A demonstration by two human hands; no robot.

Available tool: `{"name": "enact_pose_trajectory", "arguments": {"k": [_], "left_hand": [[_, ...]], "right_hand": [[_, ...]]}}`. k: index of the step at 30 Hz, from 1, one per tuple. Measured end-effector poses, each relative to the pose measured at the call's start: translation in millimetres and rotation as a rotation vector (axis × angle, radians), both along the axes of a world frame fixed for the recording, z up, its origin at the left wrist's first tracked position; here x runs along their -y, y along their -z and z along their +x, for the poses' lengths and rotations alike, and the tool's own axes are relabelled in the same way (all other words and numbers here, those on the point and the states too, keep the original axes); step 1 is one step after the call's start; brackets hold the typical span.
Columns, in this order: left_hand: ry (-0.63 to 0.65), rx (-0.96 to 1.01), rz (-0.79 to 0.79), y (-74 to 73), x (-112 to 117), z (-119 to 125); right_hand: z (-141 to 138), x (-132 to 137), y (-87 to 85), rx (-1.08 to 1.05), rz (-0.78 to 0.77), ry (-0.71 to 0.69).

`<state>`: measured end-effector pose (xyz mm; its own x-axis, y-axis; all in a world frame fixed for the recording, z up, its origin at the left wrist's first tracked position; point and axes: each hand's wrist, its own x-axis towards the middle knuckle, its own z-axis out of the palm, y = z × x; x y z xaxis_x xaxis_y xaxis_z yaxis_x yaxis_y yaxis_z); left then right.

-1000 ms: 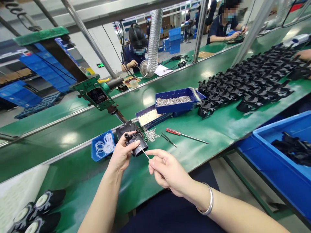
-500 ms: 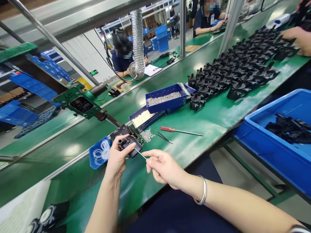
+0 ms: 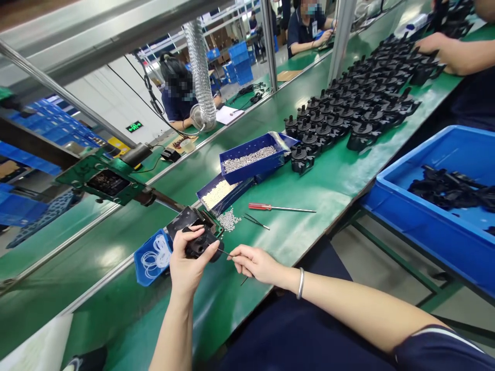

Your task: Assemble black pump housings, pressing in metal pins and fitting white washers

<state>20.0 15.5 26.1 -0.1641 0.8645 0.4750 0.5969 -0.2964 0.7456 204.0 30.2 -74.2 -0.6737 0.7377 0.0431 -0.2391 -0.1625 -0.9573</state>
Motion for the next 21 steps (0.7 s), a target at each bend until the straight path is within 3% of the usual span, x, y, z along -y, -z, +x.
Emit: {"name": "enact_pose_trajectory", "arguments": {"k": [7, 16, 21], "left_hand": [[0.001, -0.096, 0.047, 0.6, 1, 6], [-0.016, -0.291, 0.210, -11.9, 4, 4], [-0.045, -0.313, 0.226, -9.6, -1, 0]], "right_hand": [[-2, -2, 4.3, 0.093, 0.186, 0.010], [-9, -22, -6.1, 0.175, 0.507, 0.011], [-16, -25, 0.2, 0.238, 0.592, 0.017]]}}
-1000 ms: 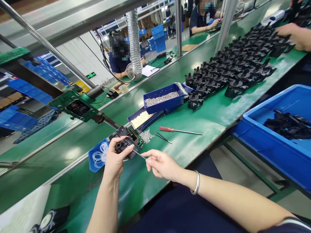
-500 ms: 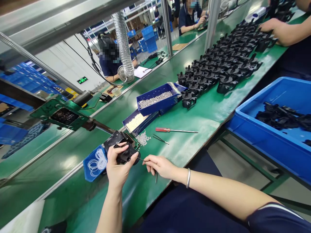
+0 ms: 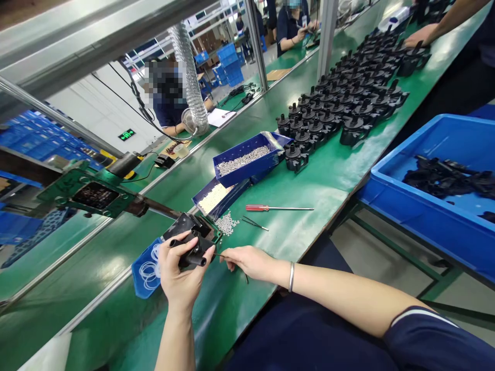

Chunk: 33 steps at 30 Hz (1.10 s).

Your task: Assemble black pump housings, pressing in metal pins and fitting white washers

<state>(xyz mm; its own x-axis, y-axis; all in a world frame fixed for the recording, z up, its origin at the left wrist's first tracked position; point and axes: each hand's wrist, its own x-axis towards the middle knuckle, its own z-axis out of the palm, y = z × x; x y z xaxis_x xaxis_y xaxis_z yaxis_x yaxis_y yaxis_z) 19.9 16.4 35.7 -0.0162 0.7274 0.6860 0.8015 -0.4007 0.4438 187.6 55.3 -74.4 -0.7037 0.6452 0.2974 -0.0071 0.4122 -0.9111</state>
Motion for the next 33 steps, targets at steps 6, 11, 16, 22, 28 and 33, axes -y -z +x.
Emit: {"name": "enact_pose_trajectory", "arguments": {"k": [6, 11, 16, 22, 28, 33], "left_hand": [[-0.007, 0.004, 0.013, 4.7, -4, 0], [0.021, 0.030, 0.016, 7.7, -7, -1], [0.083, 0.007, 0.013, 10.0, -7, 0], [0.097, 0.160, -0.014, 10.1, -3, 1], [-0.021, 0.133, -0.224, 6.4, -2, -14], [0.069, 0.787, -0.561, 22.8, -4, -21]], "right_hand": [[0, 2, 2.3, 0.037, 0.037, 0.017], [1, 2, 2.2, 0.057, 0.084, 0.033], [4, 4, 0.8, 0.078, 0.148, 0.084], [3, 5, 0.2, 0.085, 0.165, 0.074], [8, 5, -3.7, 0.076, 0.161, 0.058], [23, 22, -39.9, 0.069, -0.158, -0.030]]}}
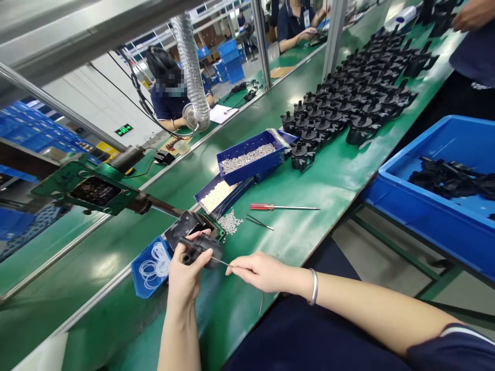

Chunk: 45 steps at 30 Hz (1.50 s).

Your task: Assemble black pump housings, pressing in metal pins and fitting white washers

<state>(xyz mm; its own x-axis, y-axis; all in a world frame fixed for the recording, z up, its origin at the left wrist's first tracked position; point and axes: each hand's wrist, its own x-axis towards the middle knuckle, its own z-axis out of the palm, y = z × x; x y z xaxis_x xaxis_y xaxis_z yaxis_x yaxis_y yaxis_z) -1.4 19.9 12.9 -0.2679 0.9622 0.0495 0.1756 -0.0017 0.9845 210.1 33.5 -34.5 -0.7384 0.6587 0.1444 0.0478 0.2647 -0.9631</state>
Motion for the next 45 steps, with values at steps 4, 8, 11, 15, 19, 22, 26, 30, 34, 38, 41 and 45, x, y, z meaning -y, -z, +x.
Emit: {"name": "enact_pose_trajectory", "arguments": {"k": [4, 8, 11, 15, 19, 22, 26, 30, 34, 38, 41, 45], "left_hand": [[0.069, 0.344, -0.176, 9.9, 1, 6], [0.152, 0.443, -0.226, 14.5, 0, 15], [0.174, 0.437, -0.239, 16.3, 0, 19], [0.175, 0.419, -0.222, 18.1, 0, 20], [0.181, 0.414, -0.192, 20.6, -1, 20], [0.182, 0.413, -0.198, 22.3, -1, 19], [0.166, 0.366, -0.185, 22.8, -1, 18], [0.152, 0.294, -0.145, 21.6, 0, 15], [0.114, 0.168, -0.102, 14.1, 2, 10], [0.078, 0.009, -0.015, -5.1, 8, 10], [0.053, -0.192, 0.145, -21.8, 13, 12], [0.081, -0.527, 0.418, -32.7, 14, 17]], "right_hand": [[11, 13, -37.4, 0.002, -0.585, -0.058], [19, 15, -57.9, -0.038, -0.786, -0.115], [22, 14, -61.3, -0.064, -0.830, -0.134], [25, 16, -61.9, -0.053, -0.834, -0.108], [29, 18, -63.8, -0.022, -0.810, -0.091], [30, 17, -65.6, -0.017, -0.797, -0.084], [30, 13, -68.2, 0.018, -0.771, -0.064], [29, 13, -63.4, 0.053, -0.713, -0.071], [27, 12, -49.3, 0.099, -0.561, -0.100], [22, 7, -32.9, 0.144, -0.132, -0.089], [14, 0, -17.5, 0.134, 0.273, -0.041], [0, -13, 9.6, 0.095, 0.491, -0.014]]}}
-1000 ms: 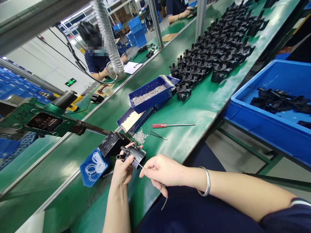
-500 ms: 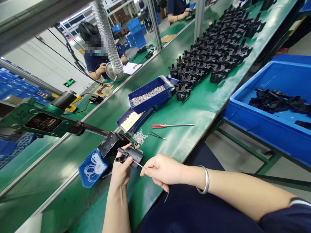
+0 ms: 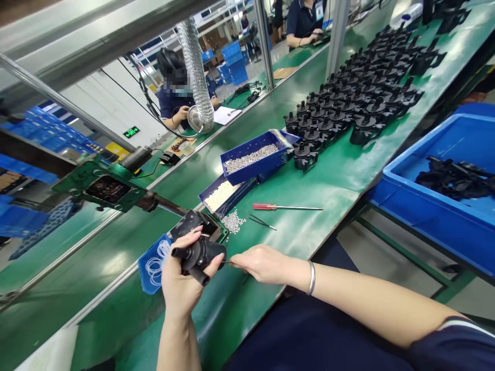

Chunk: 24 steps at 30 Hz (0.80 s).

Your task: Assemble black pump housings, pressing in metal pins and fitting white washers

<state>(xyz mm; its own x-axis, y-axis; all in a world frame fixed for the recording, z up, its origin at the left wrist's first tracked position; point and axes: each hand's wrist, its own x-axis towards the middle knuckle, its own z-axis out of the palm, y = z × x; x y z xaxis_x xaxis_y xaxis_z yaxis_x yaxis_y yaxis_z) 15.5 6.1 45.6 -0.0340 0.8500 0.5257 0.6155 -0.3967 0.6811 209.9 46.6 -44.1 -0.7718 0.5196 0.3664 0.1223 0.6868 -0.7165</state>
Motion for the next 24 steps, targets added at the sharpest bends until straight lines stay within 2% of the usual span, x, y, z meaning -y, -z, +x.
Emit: {"name": "enact_pose_trajectory", "arguments": {"k": [4, 7, 11, 15, 18, 21, 22, 24], "left_hand": [[0.009, -0.158, 0.084, 1.6, -3, 5], [0.014, -0.203, 0.119, 2.8, -5, 9], [0.051, -0.225, 0.121, 2.5, -6, 11], [0.062, -0.202, 0.124, 3.1, -6, 12], [0.056, -0.195, 0.133, 3.0, -7, 12], [0.052, -0.182, 0.137, 2.7, -8, 11], [0.048, -0.172, 0.136, 2.7, -8, 11], [0.043, -0.156, 0.132, 2.9, -7, 11]], "right_hand": [[-10, -7, 20.9, -0.035, 0.005, 0.031], [-11, -8, 23.3, -0.032, -0.017, 0.044], [-3, -5, 10.0, -0.003, -0.027, 0.048], [19, -10, -9.3, 0.006, 0.005, 0.061], [38, -30, -19.4, -0.017, 0.075, 0.261], [54, -62, -23.6, 0.186, 0.184, 0.537], [57, -73, -23.3, 0.272, 0.213, 0.583], [58, -93, -20.2, 0.401, 0.248, 0.576]]}}
